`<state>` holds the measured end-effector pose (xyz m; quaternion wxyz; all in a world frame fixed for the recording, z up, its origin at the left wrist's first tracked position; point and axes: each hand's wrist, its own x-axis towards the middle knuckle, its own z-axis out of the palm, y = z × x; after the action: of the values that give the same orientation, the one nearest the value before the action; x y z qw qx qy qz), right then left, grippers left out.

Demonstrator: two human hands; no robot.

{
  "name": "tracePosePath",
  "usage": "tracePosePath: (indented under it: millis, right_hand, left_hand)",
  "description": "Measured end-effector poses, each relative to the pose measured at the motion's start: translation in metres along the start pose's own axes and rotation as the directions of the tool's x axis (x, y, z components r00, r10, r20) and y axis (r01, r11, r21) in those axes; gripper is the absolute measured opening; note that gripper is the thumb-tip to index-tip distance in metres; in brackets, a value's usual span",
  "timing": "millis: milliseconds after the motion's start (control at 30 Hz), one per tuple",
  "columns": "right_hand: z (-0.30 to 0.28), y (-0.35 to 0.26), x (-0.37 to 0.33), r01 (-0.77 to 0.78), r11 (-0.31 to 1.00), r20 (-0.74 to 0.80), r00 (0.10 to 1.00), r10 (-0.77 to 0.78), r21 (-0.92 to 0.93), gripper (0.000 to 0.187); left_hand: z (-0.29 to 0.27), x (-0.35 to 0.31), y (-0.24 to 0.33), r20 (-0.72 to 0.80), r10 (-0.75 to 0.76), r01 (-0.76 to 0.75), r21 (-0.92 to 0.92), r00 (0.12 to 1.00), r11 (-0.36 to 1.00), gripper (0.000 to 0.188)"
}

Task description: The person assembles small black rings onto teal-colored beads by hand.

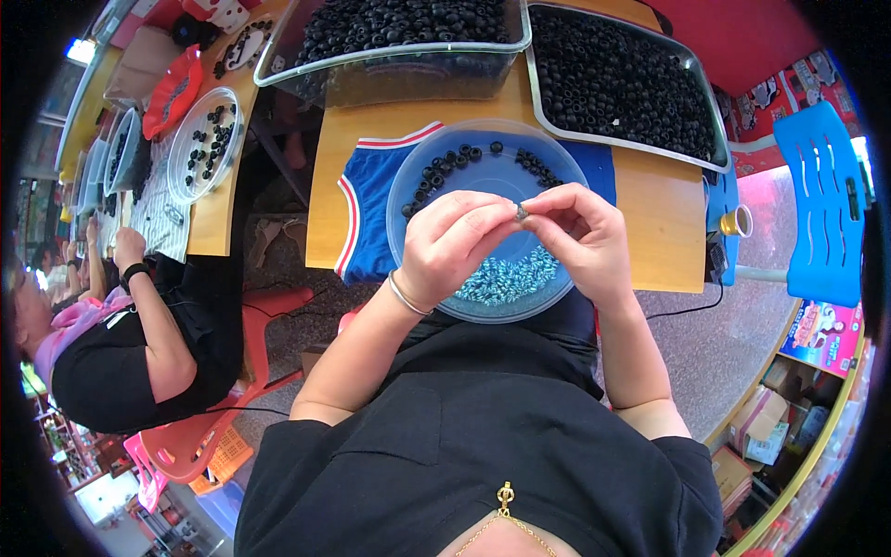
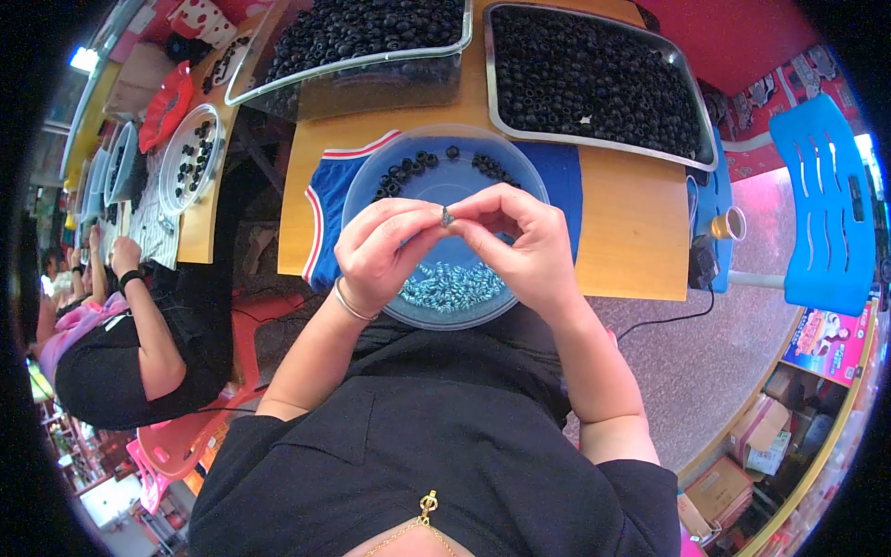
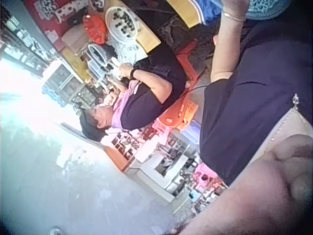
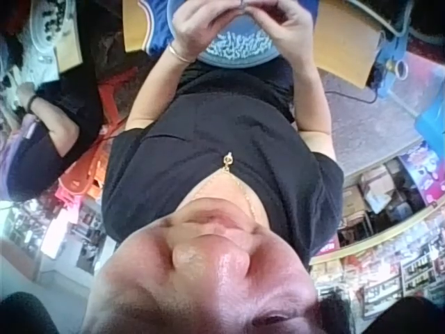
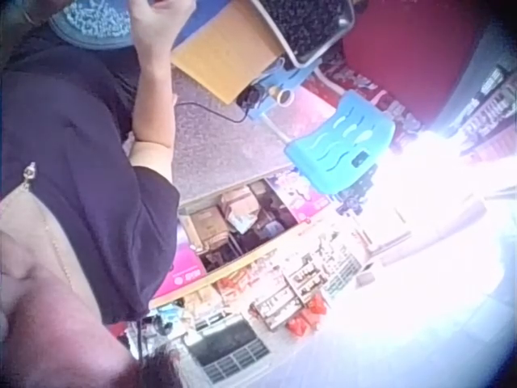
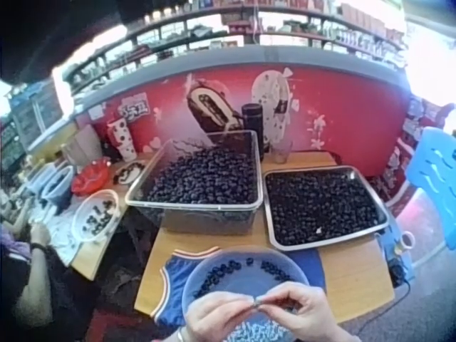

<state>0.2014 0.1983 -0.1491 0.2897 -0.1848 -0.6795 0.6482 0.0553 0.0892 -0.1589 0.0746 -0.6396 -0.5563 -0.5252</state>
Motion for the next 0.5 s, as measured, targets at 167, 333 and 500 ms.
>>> tracePosePath:
  millis: [167, 333, 500]
  right_hand:
    - [-0.001, 0.0, 0.001, -0.036, 0.999, -0.033, 0.999, 0.037, 0.023, 0.007]
    - [0.0, 0.009, 0.002, 0.066, 0.998, -0.063, 0.996, -0.066, 0.002, 0.007]
    - [0.001, 0.009, 0.003, 0.141, 0.978, -0.094, 0.983, -0.156, -0.152, 0.008]
  left_hand:
    - [-0.001, 0.003, -0.004, 0.029, 0.06, -0.061, 0.029, 0.998, 0.998, 0.023]
    - [0.002, 0.003, -0.009, 0.101, 0.071, -0.084, 0.13, 0.992, 0.988, 0.018]
    - [0.008, 0.003, -0.014, 0.175, 0.052, -0.074, 0.125, 0.983, 0.989, 0.018]
